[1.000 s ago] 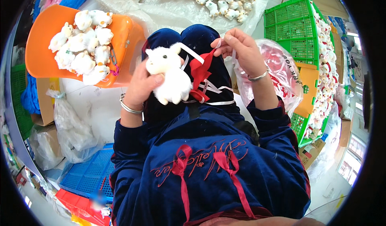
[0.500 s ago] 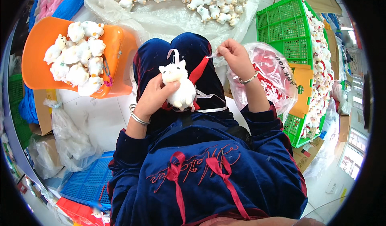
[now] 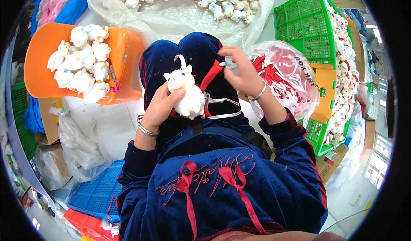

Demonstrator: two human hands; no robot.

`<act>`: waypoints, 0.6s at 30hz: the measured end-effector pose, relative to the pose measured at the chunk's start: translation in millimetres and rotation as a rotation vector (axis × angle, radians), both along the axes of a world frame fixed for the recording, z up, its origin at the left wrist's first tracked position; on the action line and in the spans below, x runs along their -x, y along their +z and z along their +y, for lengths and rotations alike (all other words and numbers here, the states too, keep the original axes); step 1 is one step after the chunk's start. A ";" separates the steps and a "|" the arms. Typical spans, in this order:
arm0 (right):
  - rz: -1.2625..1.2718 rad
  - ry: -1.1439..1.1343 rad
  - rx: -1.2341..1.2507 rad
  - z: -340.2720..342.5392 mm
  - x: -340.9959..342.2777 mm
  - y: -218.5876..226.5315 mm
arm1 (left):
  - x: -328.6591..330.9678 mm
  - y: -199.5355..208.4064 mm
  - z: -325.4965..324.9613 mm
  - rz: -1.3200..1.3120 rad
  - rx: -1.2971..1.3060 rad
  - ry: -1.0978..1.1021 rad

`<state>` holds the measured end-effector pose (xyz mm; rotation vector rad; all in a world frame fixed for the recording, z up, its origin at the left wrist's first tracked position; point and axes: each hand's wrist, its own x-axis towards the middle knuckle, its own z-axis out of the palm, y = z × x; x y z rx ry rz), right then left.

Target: The person sits on the floor and ties red ribbons around the necks of small white stuffed toys. They pick up each toy, wrap the ribbon, and tie a bow by hand.

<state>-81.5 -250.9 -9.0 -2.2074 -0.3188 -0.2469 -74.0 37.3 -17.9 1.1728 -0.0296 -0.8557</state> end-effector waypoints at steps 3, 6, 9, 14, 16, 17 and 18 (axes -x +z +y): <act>0.447 -0.244 -0.162 -4.6 4.8 6.9 | 6.5 -1.6 -0.4 -0.026 0.002 0.027; 0.718 -0.115 -0.209 10.3 18.2 4.7 | 11.5 -5.2 -3.7 -0.032 0.003 0.053; 0.503 -0.186 -0.239 41.5 27.1 1.5 | 16.7 -7.7 -6.5 -0.007 0.008 0.069; 0.352 -0.182 -0.457 42.4 21.0 -6.1 | 38.0 -16.8 -9.3 0.040 0.000 0.044; 0.396 -0.411 -0.676 21.6 8.9 7.6 | 52.7 -21.0 -5.1 0.048 -0.028 -0.044; 0.248 -0.448 -0.810 2.7 -2.1 7.4 | 61.2 -23.7 -4.1 0.066 -0.040 -0.044; 0.102 -0.534 -0.965 -12.3 -12.0 22.4 | 67.1 -25.5 -3.9 0.086 -0.041 -0.046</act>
